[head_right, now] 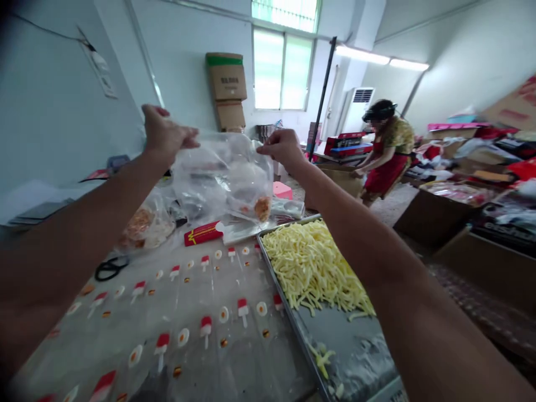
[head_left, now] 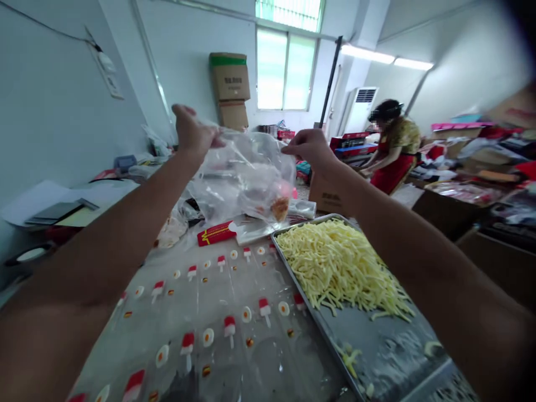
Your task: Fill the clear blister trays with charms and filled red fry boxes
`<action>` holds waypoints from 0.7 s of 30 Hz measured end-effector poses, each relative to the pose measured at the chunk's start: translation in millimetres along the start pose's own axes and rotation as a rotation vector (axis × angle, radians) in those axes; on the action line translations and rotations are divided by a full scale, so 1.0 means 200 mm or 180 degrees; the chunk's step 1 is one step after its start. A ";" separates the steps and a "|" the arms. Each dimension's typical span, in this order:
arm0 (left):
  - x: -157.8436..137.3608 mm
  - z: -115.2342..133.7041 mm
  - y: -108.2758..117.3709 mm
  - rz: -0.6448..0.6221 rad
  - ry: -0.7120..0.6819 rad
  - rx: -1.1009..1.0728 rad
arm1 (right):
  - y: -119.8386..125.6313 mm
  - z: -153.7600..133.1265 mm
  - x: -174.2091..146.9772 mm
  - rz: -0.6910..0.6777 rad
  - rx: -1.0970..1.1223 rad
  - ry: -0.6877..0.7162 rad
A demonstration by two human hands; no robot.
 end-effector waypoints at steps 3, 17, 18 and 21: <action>-0.15 0.00 0.07 0.0124 0.0697 -0.0837 | 0.05 -0.02 0.04 -0.0298 0.0061 -0.0018; -1.17 -0.16 -0.07 -0.2318 0.2462 -0.1077 | 0.38 0.53 -0.44 0.0202 0.1485 -0.1107; -1.16 -0.17 -0.10 -0.2928 0.2535 -0.1032 | 0.38 0.53 -0.44 0.0222 0.1486 -0.1139; -1.13 -0.15 -0.19 -0.4529 0.2529 -0.0799 | 0.37 0.52 -0.44 0.0097 0.1610 -0.1129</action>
Point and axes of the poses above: each hand's wrist, its own x-axis towards the middle knuckle, its own y-axis out of the back of the hand, z = x × y, the point moved 2 cm from there along x, towards the middle knuckle, and after that the axes turned 1 degree about z, right-handed, at the moved point
